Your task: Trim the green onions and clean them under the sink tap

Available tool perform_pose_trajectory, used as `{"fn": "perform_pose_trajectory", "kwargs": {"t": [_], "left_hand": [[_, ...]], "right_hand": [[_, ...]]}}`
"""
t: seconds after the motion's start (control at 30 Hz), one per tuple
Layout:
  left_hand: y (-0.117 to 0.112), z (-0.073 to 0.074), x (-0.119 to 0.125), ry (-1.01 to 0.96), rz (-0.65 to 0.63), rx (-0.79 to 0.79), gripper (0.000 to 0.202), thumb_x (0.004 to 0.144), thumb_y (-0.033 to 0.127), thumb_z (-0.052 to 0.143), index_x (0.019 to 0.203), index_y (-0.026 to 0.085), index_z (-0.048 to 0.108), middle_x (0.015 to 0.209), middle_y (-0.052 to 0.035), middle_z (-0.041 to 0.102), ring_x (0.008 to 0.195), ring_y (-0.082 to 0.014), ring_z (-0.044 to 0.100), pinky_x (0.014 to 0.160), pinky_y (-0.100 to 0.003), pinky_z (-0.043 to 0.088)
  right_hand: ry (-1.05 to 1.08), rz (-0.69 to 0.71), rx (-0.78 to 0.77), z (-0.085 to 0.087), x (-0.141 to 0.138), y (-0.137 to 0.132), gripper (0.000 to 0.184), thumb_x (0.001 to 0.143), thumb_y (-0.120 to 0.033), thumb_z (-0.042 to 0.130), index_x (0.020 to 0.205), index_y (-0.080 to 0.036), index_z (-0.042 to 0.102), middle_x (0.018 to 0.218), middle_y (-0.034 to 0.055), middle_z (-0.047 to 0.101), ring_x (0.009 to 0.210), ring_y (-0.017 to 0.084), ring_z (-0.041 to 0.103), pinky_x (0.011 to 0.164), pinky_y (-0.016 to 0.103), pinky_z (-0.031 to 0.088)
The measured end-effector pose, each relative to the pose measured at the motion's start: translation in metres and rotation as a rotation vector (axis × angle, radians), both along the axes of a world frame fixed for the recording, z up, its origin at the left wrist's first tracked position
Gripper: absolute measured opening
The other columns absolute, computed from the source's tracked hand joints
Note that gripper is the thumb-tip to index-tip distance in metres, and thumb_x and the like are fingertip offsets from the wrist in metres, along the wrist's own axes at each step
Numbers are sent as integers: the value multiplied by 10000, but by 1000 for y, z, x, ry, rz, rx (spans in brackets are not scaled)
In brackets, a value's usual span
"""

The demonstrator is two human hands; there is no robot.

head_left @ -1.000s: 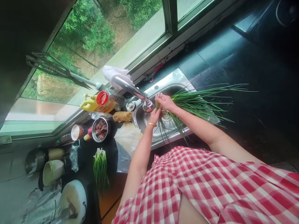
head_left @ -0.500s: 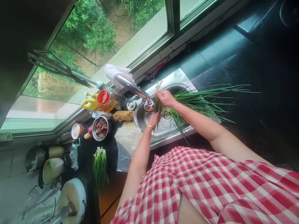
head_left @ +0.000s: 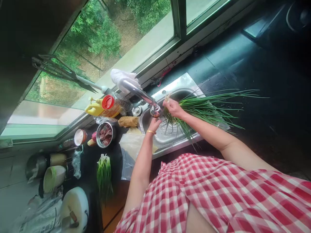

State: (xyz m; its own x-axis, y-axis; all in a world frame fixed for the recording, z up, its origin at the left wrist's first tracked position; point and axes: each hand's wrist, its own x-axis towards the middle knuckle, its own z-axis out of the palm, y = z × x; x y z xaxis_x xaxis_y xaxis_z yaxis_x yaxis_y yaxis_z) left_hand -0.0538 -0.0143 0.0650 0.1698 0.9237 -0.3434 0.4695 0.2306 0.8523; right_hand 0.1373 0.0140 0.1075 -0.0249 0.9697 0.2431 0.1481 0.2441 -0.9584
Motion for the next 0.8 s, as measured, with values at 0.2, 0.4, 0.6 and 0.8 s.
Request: {"fn": "perform_pose_trajectory", "kwargs": {"t": [0.2, 0.4, 0.6, 0.8], "left_hand": [[-1, 6, 43, -134, 98, -35, 378, 790, 521, 610, 883, 155, 631, 636, -14, 611, 602, -123, 556, 637, -256, 463], [-30, -20, 33, -49, 195, -156, 453, 867, 549, 467, 613, 177, 514, 436, 44, 416, 416, -73, 386, 467, -216, 342], [-46, -21, -15, 370, 187, -320, 332, 854, 422, 513, 707, 146, 624, 565, -45, 555, 581, -169, 569, 597, -311, 460], [-10, 22, -7, 330, 172, 102, 434, 852, 314, 555, 1255, 155, 545, 1308, -157, 568, 1224, -237, 517, 1029, -342, 382]], "right_hand": [[119, 19, 44, -1, -13, 2, 493, 918, -613, 358, 724, -199, 544, 710, 22, 534, 705, 154, 508, 712, 318, 441], [53, -83, 122, 40, 24, 10, 498, 948, -597, 309, 725, -200, 511, 664, 7, 483, 671, 140, 472, 710, 304, 444], [152, -235, 125, 59, 51, 15, 401, 966, -512, 336, 770, -207, 507, 653, -19, 418, 614, 125, 417, 642, 286, 401], [269, -15, -289, 9, -2, -2, 366, 902, -488, 451, 688, -197, 513, 611, -29, 463, 579, 114, 427, 590, 266, 383]]}}
